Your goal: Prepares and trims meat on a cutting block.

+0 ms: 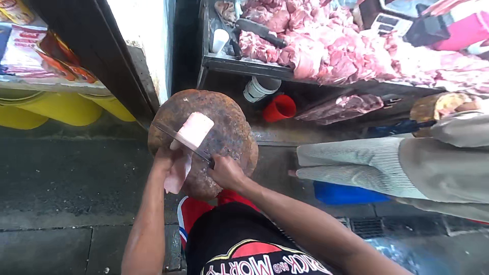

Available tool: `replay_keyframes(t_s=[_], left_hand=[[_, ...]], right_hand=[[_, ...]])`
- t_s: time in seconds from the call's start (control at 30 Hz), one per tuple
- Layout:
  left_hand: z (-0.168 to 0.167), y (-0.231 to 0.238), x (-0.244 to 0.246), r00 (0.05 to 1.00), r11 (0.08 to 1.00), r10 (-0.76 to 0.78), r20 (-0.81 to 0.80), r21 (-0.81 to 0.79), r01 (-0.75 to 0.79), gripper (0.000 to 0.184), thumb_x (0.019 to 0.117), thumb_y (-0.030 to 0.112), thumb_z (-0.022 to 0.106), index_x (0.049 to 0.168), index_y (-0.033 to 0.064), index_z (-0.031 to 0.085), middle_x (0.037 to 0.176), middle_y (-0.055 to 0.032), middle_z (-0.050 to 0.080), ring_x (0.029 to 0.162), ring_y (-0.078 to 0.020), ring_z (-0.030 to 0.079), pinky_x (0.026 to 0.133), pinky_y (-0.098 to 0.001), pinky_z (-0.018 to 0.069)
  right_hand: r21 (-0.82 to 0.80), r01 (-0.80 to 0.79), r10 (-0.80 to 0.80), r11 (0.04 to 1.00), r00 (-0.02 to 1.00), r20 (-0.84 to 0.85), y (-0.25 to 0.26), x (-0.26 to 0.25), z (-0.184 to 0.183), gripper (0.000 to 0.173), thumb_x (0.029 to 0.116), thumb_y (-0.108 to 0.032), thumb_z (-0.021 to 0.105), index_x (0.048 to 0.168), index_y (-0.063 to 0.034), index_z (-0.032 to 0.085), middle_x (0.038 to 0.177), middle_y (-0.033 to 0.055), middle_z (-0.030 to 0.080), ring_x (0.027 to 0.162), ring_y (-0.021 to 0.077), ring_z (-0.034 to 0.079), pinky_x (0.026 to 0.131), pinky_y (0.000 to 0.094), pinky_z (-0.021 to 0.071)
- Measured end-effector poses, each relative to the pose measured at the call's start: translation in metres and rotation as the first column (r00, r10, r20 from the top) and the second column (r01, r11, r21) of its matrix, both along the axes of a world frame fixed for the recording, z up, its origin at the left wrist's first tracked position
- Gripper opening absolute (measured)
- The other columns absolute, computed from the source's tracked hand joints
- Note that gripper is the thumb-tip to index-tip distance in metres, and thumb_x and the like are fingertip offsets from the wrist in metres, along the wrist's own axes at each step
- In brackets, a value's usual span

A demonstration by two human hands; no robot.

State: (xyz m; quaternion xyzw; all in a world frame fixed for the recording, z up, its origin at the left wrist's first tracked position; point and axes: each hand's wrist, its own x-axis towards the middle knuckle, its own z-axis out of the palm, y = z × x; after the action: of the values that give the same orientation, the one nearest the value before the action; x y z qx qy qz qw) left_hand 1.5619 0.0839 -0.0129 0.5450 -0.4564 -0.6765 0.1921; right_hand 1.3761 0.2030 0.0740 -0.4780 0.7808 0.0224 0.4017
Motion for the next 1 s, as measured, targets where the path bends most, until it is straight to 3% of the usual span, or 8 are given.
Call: replay_keyframes(t_s=[0.1,0.2,0.37,0.53,0.67,0.77,0.87,1.0], left_hand=[[0.003,-0.004,-0.003,0.997,0.976,0.075,-0.033,0.208,-0.067,0.020,0.0922,0.008,0.069,0.111,0.0028,0.066,0.088,-0.0093,0.070,0.077,-0.0176,0.068,0.070,-0.0374,0.0583],[0.000,0.001,0.002,0.955,0.941,0.170,-0.242,0.326,-0.085,0.015,0.0986,0.011,0.060,0.112,0.0056,0.064,0.085,-0.0088,0.070,0.075,-0.0179,0.069,0.068,-0.0382,0.0599],[-0.013,0.009,0.018,0.940,0.952,0.163,-0.300,0.298,-0.070,0.031,0.0859,0.004,0.063,0.117,0.0009,0.061,0.091,-0.0143,0.073,0.081,-0.0227,0.072,0.073,-0.0432,0.0626],[-0.013,0.008,0.030,0.945,0.967,0.072,-0.320,0.256,0.013,0.040,0.0806,0.009,0.067,0.120,0.0017,0.062,0.097,-0.0131,0.074,0.087,-0.0218,0.073,0.079,-0.0428,0.0629],[-0.006,-0.002,0.023,0.982,0.967,-0.002,-0.191,0.251,0.051,0.037,0.0828,0.005,0.066,0.119,0.0003,0.062,0.098,-0.0133,0.073,0.087,-0.0220,0.073,0.078,-0.0423,0.0625],[-0.004,-0.004,0.017,0.988,0.979,-0.029,-0.152,0.197,0.059,0.033,0.0900,0.004,0.064,0.122,-0.0015,0.060,0.100,-0.0142,0.073,0.089,-0.0229,0.072,0.080,-0.0431,0.0625],[0.006,0.006,0.016,0.994,0.995,-0.033,-0.107,0.093,0.043,0.032,0.0825,-0.002,0.067,0.114,-0.0016,0.064,0.097,-0.0129,0.073,0.087,-0.0212,0.072,0.079,-0.0413,0.0621],[0.001,0.007,0.019,0.995,0.988,-0.069,-0.077,0.129,0.079,0.045,0.0734,0.004,0.072,0.117,-0.0026,0.063,0.096,-0.0155,0.073,0.084,-0.0239,0.072,0.074,-0.0431,0.0627]], right_hand=[[-0.065,0.028,-0.022,0.997,0.995,0.093,0.003,0.013,-0.009,0.035,0.0930,-0.038,0.059,0.117,-0.0143,0.066,0.091,0.0078,0.071,0.086,0.0270,0.071,0.075,0.0529,0.0575],[-0.082,0.052,-0.042,0.995,0.992,0.118,0.001,0.027,-0.018,0.036,0.0946,-0.039,0.056,0.119,-0.0146,0.066,0.092,0.0081,0.072,0.088,0.0271,0.071,0.076,0.0528,0.0576],[-0.050,0.205,-0.199,0.977,0.974,0.104,-0.003,0.011,-0.031,0.034,0.0927,-0.038,0.060,0.115,-0.0140,0.068,0.092,0.0092,0.072,0.088,0.0282,0.072,0.076,0.0551,0.0576],[-0.060,0.347,-0.344,0.936,0.938,0.055,0.008,-0.032,-0.042,0.029,0.0922,-0.033,0.062,0.110,-0.0120,0.070,0.087,0.0090,0.070,0.082,0.0260,0.070,0.074,0.0521,0.0567],[-0.053,0.257,-0.252,0.965,0.964,0.085,0.001,-0.026,-0.023,0.031,0.0927,-0.034,0.061,0.114,-0.0122,0.069,0.092,0.0097,0.071,0.087,0.0277,0.071,0.077,0.0538,0.0571],[-0.003,0.068,-0.067,0.998,0.994,0.092,-0.004,-0.010,-0.008,0.035,0.0935,-0.038,0.060,0.117,-0.0133,0.066,0.097,0.0123,0.072,0.093,0.0335,0.071,0.077,0.0594,0.0570],[0.076,-0.098,0.097,0.992,0.995,0.007,-0.015,-0.019,0.005,0.036,0.0946,-0.039,0.059,0.117,-0.0110,0.064,0.105,0.0188,0.071,0.101,0.0423,0.070,0.078,0.0657,0.0548],[0.079,0.019,-0.014,0.997,0.998,-0.064,-0.026,-0.065,0.000,0.032,0.0931,-0.037,0.062,0.115,-0.0148,0.069,0.107,0.0184,0.072,0.102,0.0424,0.070,0.080,0.0687,0.0543]])
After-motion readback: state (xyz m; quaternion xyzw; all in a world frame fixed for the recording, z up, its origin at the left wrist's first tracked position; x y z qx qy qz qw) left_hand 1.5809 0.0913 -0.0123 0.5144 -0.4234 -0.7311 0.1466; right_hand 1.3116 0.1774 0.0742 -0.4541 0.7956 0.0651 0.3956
